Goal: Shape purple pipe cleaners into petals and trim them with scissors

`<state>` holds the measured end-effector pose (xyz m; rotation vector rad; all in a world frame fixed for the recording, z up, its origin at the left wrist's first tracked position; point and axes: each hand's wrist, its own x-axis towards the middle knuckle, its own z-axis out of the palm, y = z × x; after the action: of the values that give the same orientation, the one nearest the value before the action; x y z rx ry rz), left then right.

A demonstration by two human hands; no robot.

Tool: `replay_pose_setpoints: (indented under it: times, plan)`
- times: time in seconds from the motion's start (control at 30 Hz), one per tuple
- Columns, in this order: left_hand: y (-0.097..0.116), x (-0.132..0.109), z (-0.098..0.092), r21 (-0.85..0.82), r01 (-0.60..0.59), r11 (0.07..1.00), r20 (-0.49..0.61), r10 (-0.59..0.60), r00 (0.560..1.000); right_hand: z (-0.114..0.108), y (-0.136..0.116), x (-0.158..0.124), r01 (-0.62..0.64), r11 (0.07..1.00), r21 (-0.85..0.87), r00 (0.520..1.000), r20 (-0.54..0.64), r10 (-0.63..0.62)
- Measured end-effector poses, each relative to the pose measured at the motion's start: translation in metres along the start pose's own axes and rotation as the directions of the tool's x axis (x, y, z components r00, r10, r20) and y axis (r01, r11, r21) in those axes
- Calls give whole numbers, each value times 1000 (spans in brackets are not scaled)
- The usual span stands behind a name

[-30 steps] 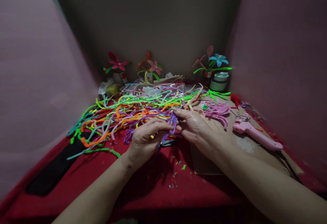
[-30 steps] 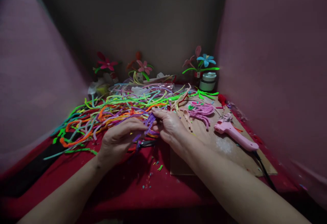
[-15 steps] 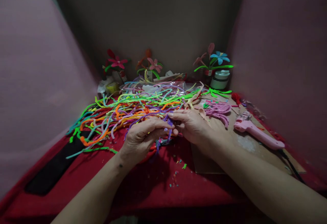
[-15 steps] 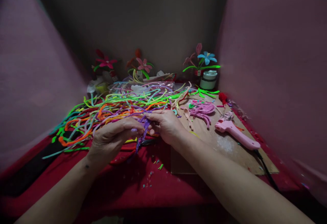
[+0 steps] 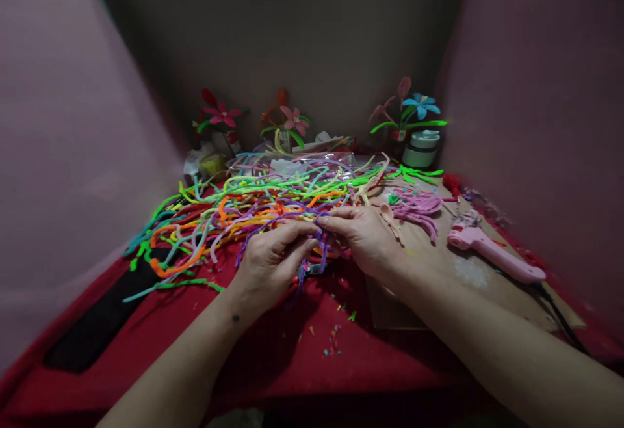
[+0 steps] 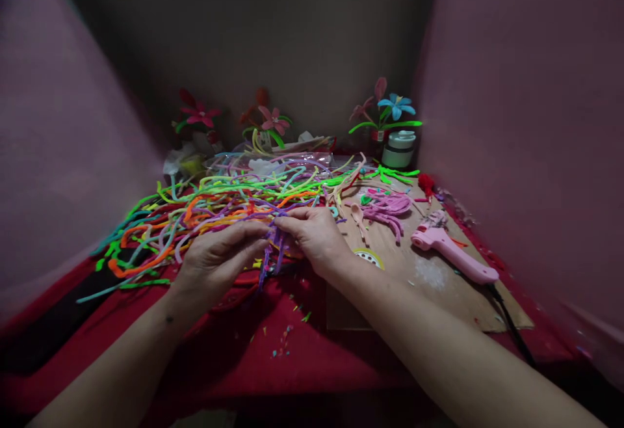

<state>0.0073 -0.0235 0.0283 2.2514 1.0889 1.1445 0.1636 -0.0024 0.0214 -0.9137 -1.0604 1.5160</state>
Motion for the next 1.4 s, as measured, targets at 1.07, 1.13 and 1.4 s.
replay_pose_setpoints:
  times: [1.07,1.13,1.4]
  plan:
    - [4,-10,12,467,-118,876,253,-4,967,6,19,-5,27,920,-392,1000,13,-23]
    - [2,-11,14,489,-153,859,256,26,966,6,18,-5,-10,933,-359,1000,17,17]
    - [-6,-14,13,471,-327,819,276,215,937,2,20,-2,-20,960,-280,997,62,38]
